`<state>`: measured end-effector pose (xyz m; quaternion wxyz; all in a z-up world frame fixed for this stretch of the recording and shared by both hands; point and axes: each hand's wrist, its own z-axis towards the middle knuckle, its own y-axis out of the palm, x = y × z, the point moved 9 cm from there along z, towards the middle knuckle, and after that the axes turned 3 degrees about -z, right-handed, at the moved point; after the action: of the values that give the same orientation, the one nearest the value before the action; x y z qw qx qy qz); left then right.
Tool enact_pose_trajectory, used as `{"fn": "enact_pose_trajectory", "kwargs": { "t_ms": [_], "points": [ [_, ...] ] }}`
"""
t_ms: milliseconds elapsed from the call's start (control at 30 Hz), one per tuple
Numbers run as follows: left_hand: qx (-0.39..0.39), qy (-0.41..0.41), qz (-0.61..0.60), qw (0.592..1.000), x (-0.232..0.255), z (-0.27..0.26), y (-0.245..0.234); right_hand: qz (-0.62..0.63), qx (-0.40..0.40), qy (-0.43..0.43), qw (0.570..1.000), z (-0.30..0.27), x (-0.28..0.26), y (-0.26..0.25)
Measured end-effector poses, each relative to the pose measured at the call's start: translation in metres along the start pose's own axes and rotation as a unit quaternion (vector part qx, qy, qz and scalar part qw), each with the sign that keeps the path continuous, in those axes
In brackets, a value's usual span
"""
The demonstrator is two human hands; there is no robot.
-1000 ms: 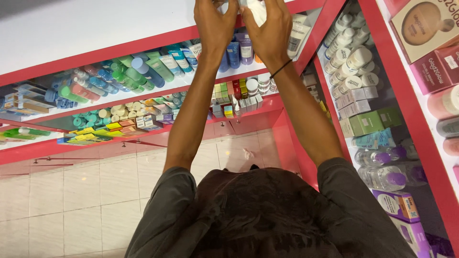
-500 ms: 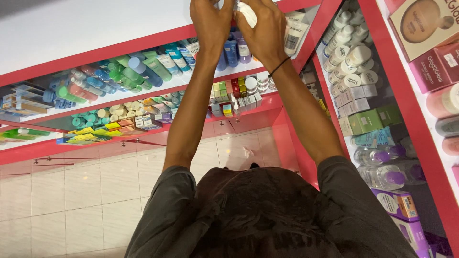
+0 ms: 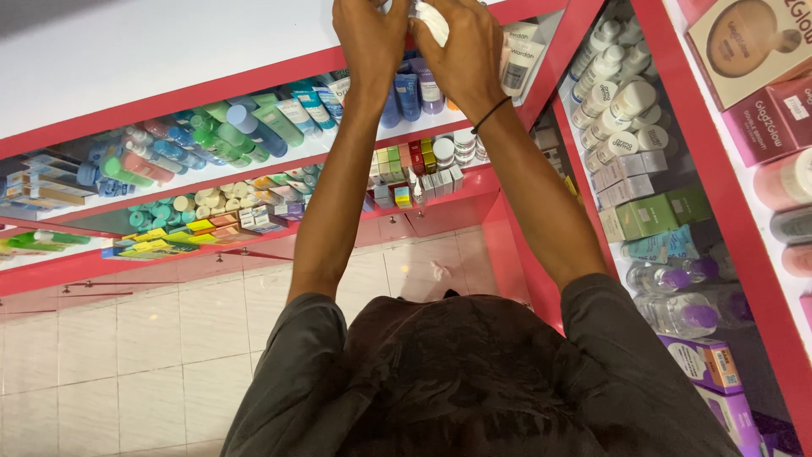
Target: The person wipes and cleans a skincare product box with a tissue in a retail environment.
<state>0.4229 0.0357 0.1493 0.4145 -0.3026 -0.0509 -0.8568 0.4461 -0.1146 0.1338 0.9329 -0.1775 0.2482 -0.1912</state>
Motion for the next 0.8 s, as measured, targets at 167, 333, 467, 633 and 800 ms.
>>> {"fn": "enact_pose_trajectory", "kwargs": {
  "t_ms": [167, 333, 467, 633, 800],
  "points": [
    [-0.004, 0.002, 0.008, 1.0, -0.008, -0.001, 0.003, -0.003, 0.003, -0.013, 1.0, 0.001, 0.0, 0.001],
    [-0.004, -0.004, -0.007, 1.0, -0.005, 0.001, 0.002, -0.002, 0.008, -0.009, 1.0, 0.003, -0.002, 0.0],
    [-0.006, -0.009, 0.009, 1.0, -0.009, 0.0, 0.003, -0.009, 0.011, -0.008, 1.0, 0.002, 0.0, 0.003],
    [-0.004, 0.007, 0.011, 1.0, -0.006, 0.0, 0.003, -0.025, 0.007, -0.01, 1.0, -0.001, 0.007, 0.008],
    [0.008, -0.026, -0.058, 0.998, -0.007, -0.009, -0.007, 0.063, -0.011, 0.014, 0.998, -0.001, -0.005, -0.011]
  ]
}}
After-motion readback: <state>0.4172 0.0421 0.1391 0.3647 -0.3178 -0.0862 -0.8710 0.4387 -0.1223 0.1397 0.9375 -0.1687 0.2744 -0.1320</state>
